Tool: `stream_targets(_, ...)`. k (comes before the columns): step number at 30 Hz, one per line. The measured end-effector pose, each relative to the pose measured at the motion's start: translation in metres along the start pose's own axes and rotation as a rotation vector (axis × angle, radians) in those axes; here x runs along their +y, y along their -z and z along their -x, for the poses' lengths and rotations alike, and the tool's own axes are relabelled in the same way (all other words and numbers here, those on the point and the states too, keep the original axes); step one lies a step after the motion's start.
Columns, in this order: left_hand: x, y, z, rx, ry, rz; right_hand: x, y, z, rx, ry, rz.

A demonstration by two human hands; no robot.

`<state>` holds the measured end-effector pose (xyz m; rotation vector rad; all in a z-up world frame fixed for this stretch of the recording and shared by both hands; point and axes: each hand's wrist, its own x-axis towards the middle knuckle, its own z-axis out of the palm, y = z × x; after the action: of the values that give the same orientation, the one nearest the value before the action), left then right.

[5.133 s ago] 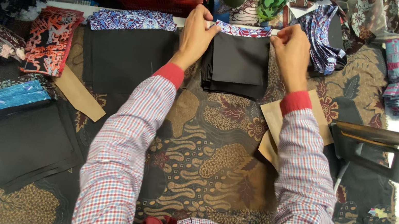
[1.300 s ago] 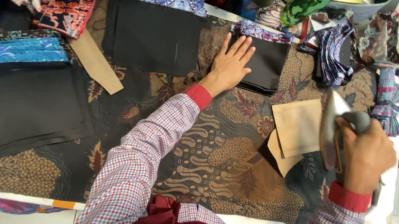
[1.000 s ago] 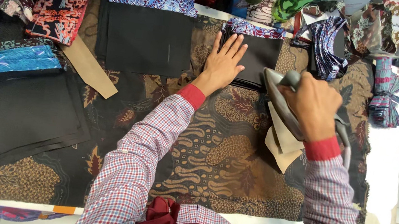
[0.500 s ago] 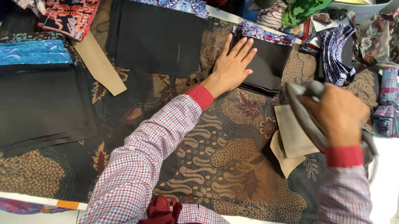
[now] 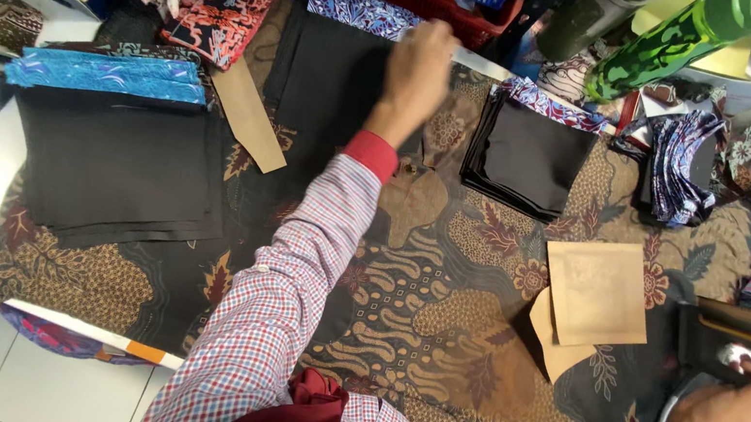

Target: The person irons black fabric pieces on a table using a steam iron and a brown paper template. They repeatedly place the paper on the fabric, press with the iron, remove the paper, and stack the finished pieces. Another person briefly irons a separate piece nearby.

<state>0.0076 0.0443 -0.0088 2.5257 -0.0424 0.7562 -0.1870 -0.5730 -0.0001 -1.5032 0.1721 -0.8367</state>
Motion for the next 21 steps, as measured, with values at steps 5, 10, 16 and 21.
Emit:
stream_targets(5, -0.068, 0.010, 0.003, 0.256, -0.085, -0.188, 0.007, 0.023, 0.014, -0.095, -0.166, -0.018)
stream_targets(10, -0.068, 0.014, 0.007, 0.122, -0.003, -0.203, 0.007, 0.025, 0.017, -0.099, -0.154, 0.102)
stream_targets(16, -0.068, 0.034, 0.004, 0.124, 0.005, -0.166, -0.027, 0.027, 0.081, -0.004, 0.009, 0.690)
stream_targets(21, -0.070, 0.037, 0.003, 0.135, -0.032, -0.182, -0.069, -0.001, 0.162, 0.051, 0.139, 0.798)
